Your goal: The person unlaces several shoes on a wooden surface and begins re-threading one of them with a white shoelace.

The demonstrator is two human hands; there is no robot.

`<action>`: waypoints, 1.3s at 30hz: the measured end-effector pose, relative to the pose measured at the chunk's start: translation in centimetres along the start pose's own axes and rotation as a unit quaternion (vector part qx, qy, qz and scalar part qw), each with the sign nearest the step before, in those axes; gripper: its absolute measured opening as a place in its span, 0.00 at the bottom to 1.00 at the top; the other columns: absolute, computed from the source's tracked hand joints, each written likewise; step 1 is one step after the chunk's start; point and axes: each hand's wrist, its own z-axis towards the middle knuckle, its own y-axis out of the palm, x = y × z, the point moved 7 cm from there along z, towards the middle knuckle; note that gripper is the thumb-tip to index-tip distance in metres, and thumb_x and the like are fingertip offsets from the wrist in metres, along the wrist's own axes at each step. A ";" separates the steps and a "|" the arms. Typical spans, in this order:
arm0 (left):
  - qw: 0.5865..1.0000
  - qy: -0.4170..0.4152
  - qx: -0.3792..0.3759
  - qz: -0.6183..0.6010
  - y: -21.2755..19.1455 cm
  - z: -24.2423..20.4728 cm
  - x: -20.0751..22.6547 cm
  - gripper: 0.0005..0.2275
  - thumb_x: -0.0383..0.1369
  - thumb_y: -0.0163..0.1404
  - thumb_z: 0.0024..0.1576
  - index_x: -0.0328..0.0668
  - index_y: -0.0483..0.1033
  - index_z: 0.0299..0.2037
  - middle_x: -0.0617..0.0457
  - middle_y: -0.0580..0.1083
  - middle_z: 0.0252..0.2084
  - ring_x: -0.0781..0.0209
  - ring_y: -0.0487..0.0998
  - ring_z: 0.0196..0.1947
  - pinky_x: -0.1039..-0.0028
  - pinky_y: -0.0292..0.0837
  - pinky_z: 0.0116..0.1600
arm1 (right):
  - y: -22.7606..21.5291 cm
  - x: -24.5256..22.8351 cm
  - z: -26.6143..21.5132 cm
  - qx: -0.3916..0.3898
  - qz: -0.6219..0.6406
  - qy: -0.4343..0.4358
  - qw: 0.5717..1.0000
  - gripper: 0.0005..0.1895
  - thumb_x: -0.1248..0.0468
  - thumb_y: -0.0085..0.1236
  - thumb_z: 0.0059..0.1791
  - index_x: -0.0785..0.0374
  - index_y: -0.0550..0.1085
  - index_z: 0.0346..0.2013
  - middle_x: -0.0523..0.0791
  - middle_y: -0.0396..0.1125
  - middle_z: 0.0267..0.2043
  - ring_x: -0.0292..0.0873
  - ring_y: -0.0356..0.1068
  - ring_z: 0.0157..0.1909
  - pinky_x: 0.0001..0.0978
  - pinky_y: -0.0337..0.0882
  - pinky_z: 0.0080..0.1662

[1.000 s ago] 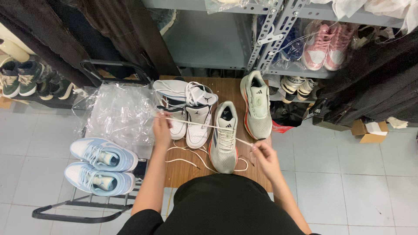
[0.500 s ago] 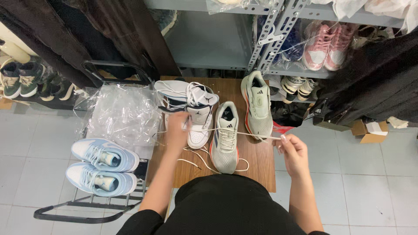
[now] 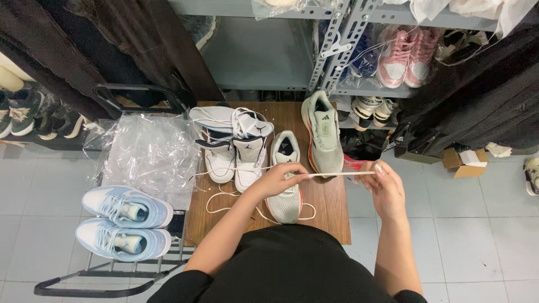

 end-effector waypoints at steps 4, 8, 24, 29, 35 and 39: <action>0.998 -0.057 0.005 -0.017 -1.2 -1.9 0.0 0.10 0.38 0.51 0.65 0.39 0.81 0.42 0.54 0.77 0.38 0.66 0.78 0.40 0.73 0.74 0.48 | -0.2 2.7 0.3 -0.034 -0.132 0.008 0.991 0.15 0.65 0.48 0.54 0.59 0.54 0.27 0.42 0.50 0.30 0.40 0.50 0.34 0.39 0.59 0.43; 0.997 -0.056 0.024 -0.040 -2.5 -4.4 0.2 0.10 0.36 0.51 0.64 0.38 0.82 0.43 0.54 0.77 0.36 0.69 0.77 0.36 0.75 0.71 0.43 | -0.1 5.5 0.2 -0.007 -0.357 0.070 0.931 0.11 0.64 0.47 0.53 0.66 0.62 0.30 0.44 0.59 0.29 0.44 0.58 0.36 0.41 0.64 0.42; 0.972 -0.228 0.057 -0.020 -4.2 -12.1 -2.5 0.09 0.35 0.54 0.59 0.40 0.83 0.41 0.56 0.76 0.36 0.66 0.75 0.37 0.73 0.70 0.42 | 2.5 13.5 1.1 0.119 -0.355 0.035 0.927 0.10 0.64 0.57 0.54 0.68 0.79 0.45 0.48 0.76 0.36 0.37 0.74 0.34 0.29 0.73 0.38; 0.983 -0.177 0.050 0.008 -4.5 -12.8 -2.3 0.08 0.34 0.55 0.58 0.39 0.83 0.40 0.54 0.79 0.39 0.63 0.78 0.42 0.73 0.73 0.50 | 0.5 19.4 2.2 0.157 -0.232 0.087 0.956 0.11 0.63 0.62 0.52 0.68 0.80 0.44 0.44 0.75 0.34 0.33 0.70 0.34 0.26 0.71 0.36; 0.978 -0.195 0.029 0.073 -4.8 -12.8 -2.4 0.08 0.36 0.56 0.57 0.40 0.83 0.39 0.54 0.81 0.40 0.61 0.79 0.44 0.72 0.71 0.53 | -0.8 24.8 3.4 0.140 -0.107 0.060 0.982 0.10 0.66 0.58 0.54 0.71 0.76 0.45 0.46 0.76 0.37 0.36 0.76 0.38 0.27 0.76 0.39; 0.959 -0.271 -0.018 0.075 -4.2 -12.7 -2.6 0.10 0.39 0.56 0.56 0.46 0.84 0.42 0.56 0.82 0.39 0.63 0.81 0.42 0.73 0.73 0.52 | -1.0 25.9 3.6 0.144 -0.083 0.048 0.985 0.10 0.68 0.58 0.53 0.71 0.74 0.46 0.47 0.75 0.40 0.38 0.76 0.40 0.29 0.77 0.37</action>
